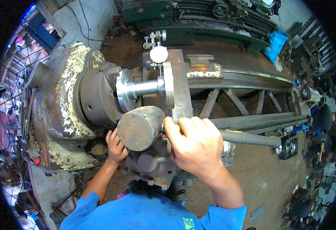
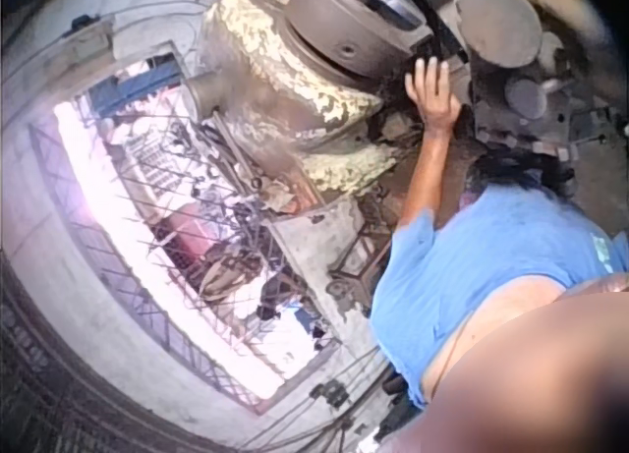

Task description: The person operates a metal lathe, using a wrench to tighten a chuck and a rubber mallet to adjust a metal component. The person repeatedly taps the component while holding it in place.

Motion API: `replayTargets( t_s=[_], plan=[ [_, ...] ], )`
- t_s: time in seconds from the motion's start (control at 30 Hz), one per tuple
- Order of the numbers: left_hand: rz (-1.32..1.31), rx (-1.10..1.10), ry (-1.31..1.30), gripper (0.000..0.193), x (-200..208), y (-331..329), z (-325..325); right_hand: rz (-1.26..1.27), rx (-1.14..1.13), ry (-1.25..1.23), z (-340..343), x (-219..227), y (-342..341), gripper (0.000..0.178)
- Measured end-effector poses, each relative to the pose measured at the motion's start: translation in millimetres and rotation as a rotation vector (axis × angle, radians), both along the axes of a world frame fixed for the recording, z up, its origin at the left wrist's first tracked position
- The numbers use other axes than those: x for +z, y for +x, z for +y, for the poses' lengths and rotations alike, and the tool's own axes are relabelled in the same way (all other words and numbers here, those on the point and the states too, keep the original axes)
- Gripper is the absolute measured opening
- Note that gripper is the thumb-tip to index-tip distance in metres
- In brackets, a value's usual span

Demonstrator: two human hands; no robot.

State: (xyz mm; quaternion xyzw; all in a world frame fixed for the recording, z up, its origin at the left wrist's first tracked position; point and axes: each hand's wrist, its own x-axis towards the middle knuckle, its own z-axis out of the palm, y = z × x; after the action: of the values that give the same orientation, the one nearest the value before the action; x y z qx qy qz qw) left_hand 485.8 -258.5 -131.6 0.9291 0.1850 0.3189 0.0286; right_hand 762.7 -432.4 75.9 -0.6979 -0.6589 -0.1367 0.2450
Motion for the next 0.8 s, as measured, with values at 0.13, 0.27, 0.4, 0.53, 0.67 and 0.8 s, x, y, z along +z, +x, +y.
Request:
replayTargets(
  t_s=[0.13,0.27,0.4,0.53,0.67,0.8],
  plan=[
    [-0.153,0.143,-0.077,0.033,4,-18,0,-0.002,-0.045,-0.048,-2,3,-4,0.048],
    [-0.2,0.165,-0.164,0.027,18,-17,-4,0.007,-0.036,-0.03,-1,4,-5,0.048],
    [-0.179,0.138,-0.179,0.03,20,-17,-15,-0.005,-0.019,-0.016,0,3,-3,0.044],
    [-0.185,0.132,-0.213,0.029,17,-18,-21,0.011,-0.026,-0.057,-2,5,-3,0.048],
    [-0.192,0.13,-0.24,0.024,18,-19,-19,0.006,-0.024,-0.057,-2,6,-4,0.048],
    [-0.212,0.123,-0.239,0.024,24,-15,-17,-0.005,-0.011,-0.036,-1,4,-2,0.044]
  ],
)
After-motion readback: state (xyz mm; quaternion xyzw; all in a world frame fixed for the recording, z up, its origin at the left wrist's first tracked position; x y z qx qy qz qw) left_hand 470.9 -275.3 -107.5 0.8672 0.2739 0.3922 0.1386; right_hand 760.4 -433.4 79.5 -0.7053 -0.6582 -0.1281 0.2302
